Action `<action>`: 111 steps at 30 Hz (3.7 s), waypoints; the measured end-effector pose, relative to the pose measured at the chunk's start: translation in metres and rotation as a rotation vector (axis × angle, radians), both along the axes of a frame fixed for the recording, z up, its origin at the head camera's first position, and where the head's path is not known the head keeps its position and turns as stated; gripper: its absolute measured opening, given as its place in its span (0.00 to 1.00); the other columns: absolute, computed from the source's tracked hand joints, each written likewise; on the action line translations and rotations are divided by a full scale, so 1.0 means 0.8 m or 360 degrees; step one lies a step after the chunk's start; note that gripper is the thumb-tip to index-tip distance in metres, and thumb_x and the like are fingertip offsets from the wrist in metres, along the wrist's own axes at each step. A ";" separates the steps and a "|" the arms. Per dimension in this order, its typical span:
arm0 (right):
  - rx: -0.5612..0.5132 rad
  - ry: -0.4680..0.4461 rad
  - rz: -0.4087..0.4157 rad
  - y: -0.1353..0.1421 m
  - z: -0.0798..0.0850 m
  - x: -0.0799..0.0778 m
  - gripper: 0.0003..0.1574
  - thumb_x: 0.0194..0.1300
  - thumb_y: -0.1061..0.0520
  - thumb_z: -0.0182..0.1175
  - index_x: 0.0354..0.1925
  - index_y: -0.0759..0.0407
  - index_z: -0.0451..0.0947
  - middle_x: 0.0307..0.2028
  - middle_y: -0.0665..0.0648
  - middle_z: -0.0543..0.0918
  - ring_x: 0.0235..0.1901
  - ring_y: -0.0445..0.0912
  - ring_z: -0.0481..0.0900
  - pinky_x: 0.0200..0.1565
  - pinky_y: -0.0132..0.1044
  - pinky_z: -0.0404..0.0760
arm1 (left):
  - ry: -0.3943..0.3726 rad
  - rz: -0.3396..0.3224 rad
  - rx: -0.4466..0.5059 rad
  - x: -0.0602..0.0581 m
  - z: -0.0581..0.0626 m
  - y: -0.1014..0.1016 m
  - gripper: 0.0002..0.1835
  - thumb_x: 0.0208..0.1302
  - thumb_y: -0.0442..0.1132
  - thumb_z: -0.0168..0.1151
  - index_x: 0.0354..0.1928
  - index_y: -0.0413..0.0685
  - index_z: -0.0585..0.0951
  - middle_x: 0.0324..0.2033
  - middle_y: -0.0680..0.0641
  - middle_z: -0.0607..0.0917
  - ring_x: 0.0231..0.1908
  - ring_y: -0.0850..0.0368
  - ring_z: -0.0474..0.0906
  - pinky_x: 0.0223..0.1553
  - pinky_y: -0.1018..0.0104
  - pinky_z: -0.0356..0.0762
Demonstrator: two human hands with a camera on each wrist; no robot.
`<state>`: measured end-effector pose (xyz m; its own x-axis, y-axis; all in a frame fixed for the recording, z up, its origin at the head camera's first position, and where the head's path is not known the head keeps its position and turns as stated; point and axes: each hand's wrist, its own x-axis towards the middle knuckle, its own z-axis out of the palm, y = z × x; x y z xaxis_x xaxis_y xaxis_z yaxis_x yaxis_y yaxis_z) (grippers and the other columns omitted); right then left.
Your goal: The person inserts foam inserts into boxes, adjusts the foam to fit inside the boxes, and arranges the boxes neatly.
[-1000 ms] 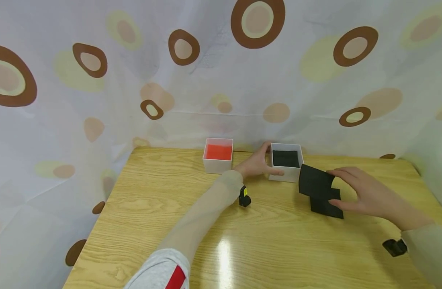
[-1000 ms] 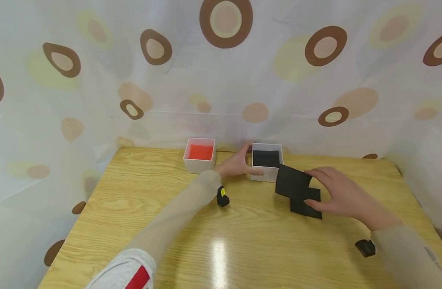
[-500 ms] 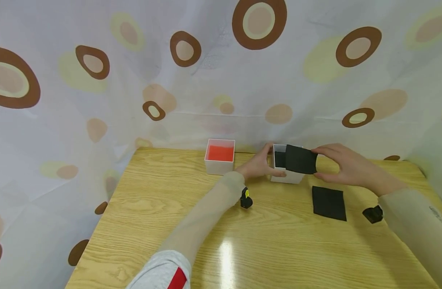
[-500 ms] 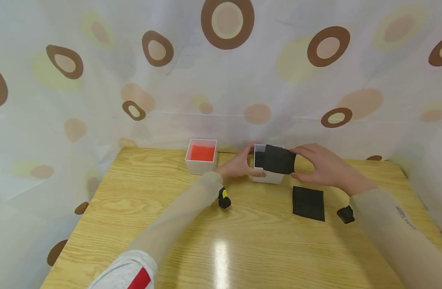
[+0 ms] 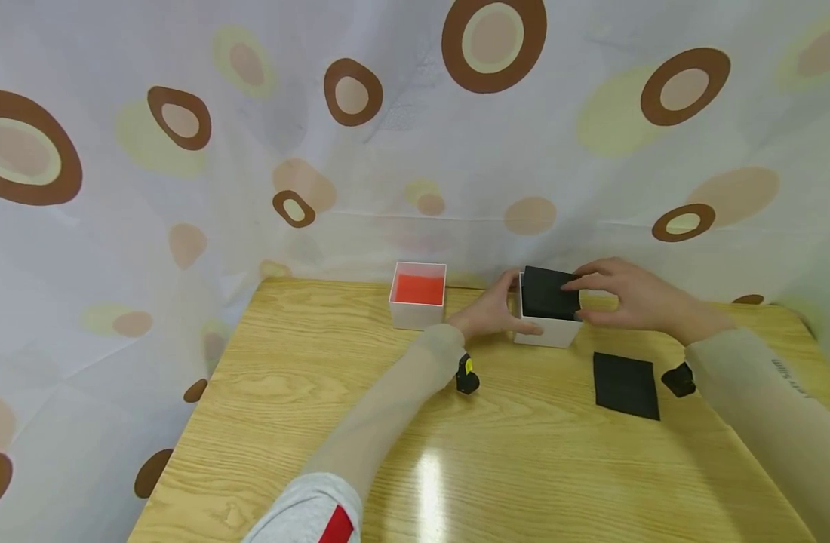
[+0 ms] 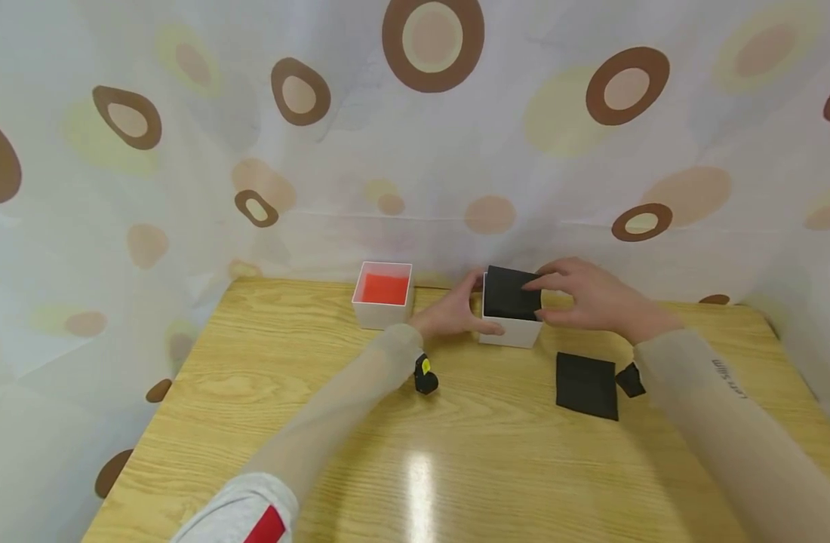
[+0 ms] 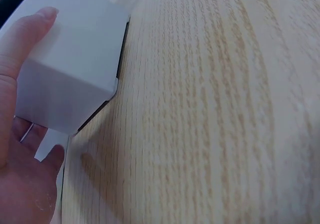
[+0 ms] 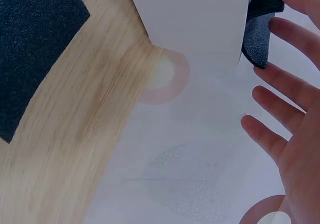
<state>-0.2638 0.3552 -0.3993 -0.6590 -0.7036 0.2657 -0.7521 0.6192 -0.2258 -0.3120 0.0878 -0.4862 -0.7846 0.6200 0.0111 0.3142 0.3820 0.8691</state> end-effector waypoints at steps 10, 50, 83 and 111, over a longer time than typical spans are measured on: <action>0.0041 0.0136 0.0064 -0.001 0.001 -0.008 0.23 0.54 0.57 0.76 0.51 0.53 0.89 0.53 0.66 0.82 0.52 0.64 0.80 0.50 0.64 0.79 | -0.0003 -0.0004 -0.0025 0.000 0.004 0.001 0.58 0.53 0.48 0.83 0.78 0.48 0.54 0.73 0.45 0.66 0.71 0.55 0.66 0.72 0.67 0.64; 0.0337 0.0069 -0.0127 -0.049 -0.026 0.001 0.38 0.71 0.38 0.64 0.68 0.59 0.77 0.66 0.64 0.79 0.74 0.67 0.61 0.73 0.69 0.53 | -0.0120 -0.0067 0.0193 -0.005 -0.005 0.005 0.49 0.55 0.37 0.82 0.70 0.45 0.58 0.67 0.46 0.71 0.63 0.61 0.72 0.62 0.76 0.70; 0.0373 0.0143 -0.0207 -0.058 -0.031 -0.012 0.36 0.70 0.35 0.64 0.60 0.61 0.83 0.61 0.63 0.83 0.73 0.65 0.64 0.74 0.67 0.52 | -0.0160 -0.0103 0.0238 -0.004 -0.004 0.005 0.50 0.57 0.39 0.80 0.73 0.46 0.56 0.68 0.48 0.70 0.64 0.62 0.72 0.61 0.75 0.73; 0.0400 0.0028 -0.0277 -0.036 -0.011 0.002 0.37 0.69 0.35 0.64 0.61 0.60 0.82 0.49 0.59 0.89 0.69 0.66 0.69 0.74 0.67 0.54 | -0.0097 -0.0078 0.0146 -0.003 -0.003 0.003 0.51 0.54 0.40 0.83 0.72 0.47 0.56 0.65 0.48 0.70 0.63 0.60 0.69 0.65 0.73 0.67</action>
